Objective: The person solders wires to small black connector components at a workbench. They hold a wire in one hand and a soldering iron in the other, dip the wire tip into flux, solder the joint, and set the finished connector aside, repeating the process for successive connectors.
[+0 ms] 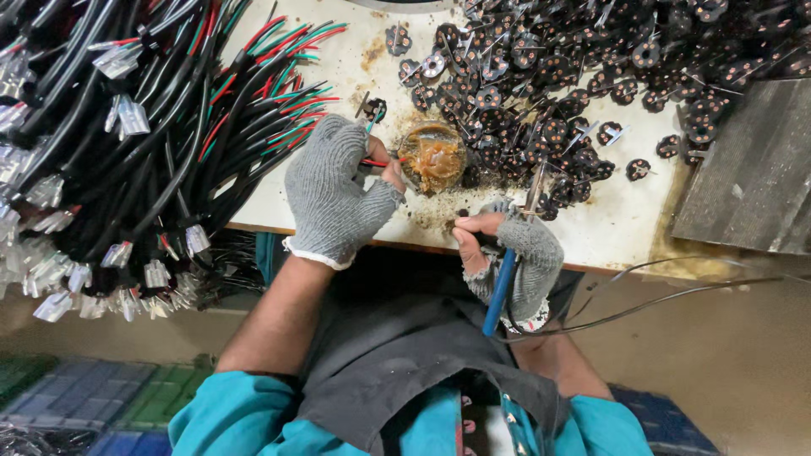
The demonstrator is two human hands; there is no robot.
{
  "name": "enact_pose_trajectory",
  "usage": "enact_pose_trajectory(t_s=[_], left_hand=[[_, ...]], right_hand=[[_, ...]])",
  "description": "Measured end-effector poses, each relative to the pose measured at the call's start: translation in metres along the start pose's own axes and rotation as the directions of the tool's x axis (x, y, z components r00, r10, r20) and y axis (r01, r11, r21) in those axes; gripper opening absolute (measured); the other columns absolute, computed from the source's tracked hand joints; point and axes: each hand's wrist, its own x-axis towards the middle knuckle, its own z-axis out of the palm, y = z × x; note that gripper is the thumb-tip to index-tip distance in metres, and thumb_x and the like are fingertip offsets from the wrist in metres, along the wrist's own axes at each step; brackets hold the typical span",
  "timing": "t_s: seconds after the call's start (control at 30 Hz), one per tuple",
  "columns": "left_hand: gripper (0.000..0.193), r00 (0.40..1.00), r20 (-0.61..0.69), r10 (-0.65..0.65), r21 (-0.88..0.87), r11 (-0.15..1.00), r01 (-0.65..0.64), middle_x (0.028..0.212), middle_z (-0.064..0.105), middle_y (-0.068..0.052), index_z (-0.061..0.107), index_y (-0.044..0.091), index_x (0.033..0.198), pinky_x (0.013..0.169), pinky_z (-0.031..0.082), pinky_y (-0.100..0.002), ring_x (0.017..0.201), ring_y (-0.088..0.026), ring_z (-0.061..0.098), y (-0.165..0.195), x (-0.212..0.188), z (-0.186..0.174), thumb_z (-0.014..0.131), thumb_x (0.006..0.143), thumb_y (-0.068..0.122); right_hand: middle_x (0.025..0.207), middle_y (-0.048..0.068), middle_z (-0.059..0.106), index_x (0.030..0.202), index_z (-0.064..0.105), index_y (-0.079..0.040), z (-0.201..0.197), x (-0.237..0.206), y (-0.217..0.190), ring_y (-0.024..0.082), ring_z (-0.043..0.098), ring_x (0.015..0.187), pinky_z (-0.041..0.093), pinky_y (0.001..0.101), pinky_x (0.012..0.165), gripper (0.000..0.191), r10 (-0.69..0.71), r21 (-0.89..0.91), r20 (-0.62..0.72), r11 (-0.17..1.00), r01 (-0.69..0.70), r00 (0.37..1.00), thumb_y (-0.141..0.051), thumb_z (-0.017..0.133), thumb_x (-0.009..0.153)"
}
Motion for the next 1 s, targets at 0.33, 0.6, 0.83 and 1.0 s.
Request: enact_pose_trajectory(t_s=[0.33, 0.6, 0.83, 1.0], left_hand=[[0.020, 1.000, 0.002, -0.003, -0.034, 0.999, 0.003, 0.079, 0.056, -0.006, 0.064, 0.011, 0.082, 0.068, 0.049, -0.038, 0.075, -0.026, 0.060, -0.015, 0.015, -0.006, 0.083, 0.080, 0.014], [0.019, 1.000, -0.011, 0.015, -0.023, 1.000, -0.015, 0.080, 0.057, -0.006, 0.065, 0.011, 0.083, 0.069, 0.049, -0.038, 0.076, -0.025, 0.061, 0.003, -0.006, -0.008, 0.084, 0.081, 0.014], [0.020, 0.999, -0.035, 0.026, -0.041, 0.999, -0.027, 0.079, 0.057, -0.006, 0.064, 0.011, 0.082, 0.069, 0.049, -0.038, 0.076, -0.025, 0.061, -0.008, -0.020, -0.011, 0.083, 0.082, 0.011], [0.020, 0.994, 0.000, 0.109, -0.127, 0.986, -0.108, 0.077, 0.058, -0.009, 0.062, 0.009, 0.077, 0.063, 0.047, -0.035, 0.069, -0.025, 0.059, 0.019, 0.012, -0.016, 0.082, 0.080, 0.012]], right_hand=[[0.096, 0.010, 0.077, 0.099, 0.065, -0.003, 0.015, 0.031, -0.013, 0.021, 0.076, 0.087, 0.058, 0.0320, 0.084, 0.016, 0.031, -0.106, 0.017, 0.994, -0.029, 0.999, -0.002, 0.079, 0.092], [0.092, 0.010, 0.077, 0.094, 0.073, -0.004, 0.003, 0.012, -0.029, 0.022, 0.075, 0.084, 0.057, 0.0320, 0.080, 0.008, 0.075, -0.201, 0.050, 0.978, -0.063, 0.996, -0.002, 0.080, 0.089], [0.090, 0.009, 0.076, 0.094, 0.075, -0.005, 0.008, 0.007, -0.037, 0.022, 0.074, 0.082, 0.056, 0.0328, 0.078, 0.007, 0.089, -0.249, 0.071, 0.966, -0.068, 0.993, -0.004, 0.079, 0.088], [0.086, 0.009, 0.075, 0.094, 0.077, -0.006, -0.015, 0.041, -0.021, 0.022, 0.072, 0.078, 0.055, 0.0322, 0.073, 0.010, 0.109, -0.304, 0.049, 0.948, -0.089, 0.993, -0.004, 0.081, 0.085]])
